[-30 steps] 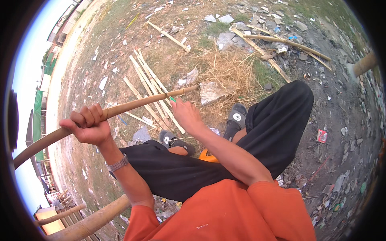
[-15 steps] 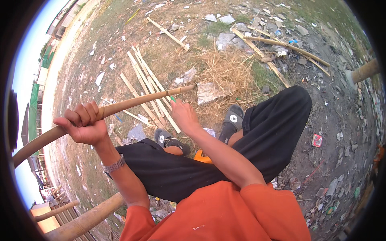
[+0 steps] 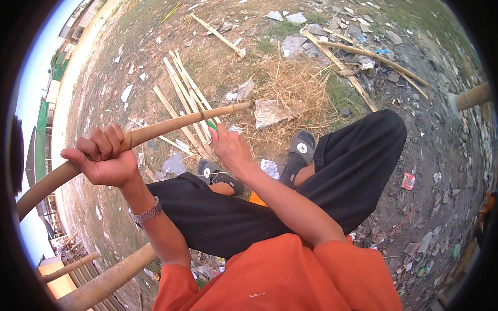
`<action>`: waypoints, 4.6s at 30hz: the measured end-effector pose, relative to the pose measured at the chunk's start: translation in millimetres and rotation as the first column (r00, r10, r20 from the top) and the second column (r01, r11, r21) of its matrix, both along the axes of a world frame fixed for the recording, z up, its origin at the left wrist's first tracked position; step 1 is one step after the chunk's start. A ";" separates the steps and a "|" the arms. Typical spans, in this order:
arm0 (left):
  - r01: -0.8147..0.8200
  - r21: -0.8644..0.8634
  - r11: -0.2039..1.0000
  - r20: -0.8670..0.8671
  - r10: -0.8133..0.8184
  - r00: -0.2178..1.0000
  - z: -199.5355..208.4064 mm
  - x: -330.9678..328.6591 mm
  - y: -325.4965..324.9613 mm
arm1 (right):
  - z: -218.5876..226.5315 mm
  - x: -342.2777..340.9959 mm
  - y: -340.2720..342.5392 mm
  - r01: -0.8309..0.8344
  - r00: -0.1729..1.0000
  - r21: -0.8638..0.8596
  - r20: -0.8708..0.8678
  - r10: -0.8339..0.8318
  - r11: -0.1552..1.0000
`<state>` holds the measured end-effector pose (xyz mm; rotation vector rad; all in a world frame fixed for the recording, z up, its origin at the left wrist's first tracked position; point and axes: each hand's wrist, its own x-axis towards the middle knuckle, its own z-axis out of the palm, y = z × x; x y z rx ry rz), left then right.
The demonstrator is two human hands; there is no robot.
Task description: The person sits on a small stool outdoors and uses a green utility knife to shave and smooth a long, thin bamboo stick. They hold the stick with their left hand and scrape along its length with the knife in their right hand, removing thin strips of bamboo.
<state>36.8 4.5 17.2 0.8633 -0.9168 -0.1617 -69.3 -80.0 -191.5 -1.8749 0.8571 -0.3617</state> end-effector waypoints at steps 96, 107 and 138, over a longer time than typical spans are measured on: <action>0.094 -0.017 0.995 0.001 -0.094 0.996 -6.6 20.1 11.3 | 21.7 -6.6 -3.2 -0.127 0.991 -0.070 -0.062 0.123 0.989; 0.271 -0.008 0.962 0.044 -0.271 0.962 -8.6 31.4 20.1 | 17.0 -6.1 -13.2 -0.179 0.982 -0.138 -0.086 0.168 0.974; 0.263 0.019 0.965 0.007 -0.263 0.965 -7.5 38.7 23.7 | -6.6 -0.1 -11.0 -0.020 0.996 0.011 -0.085 0.020 1.000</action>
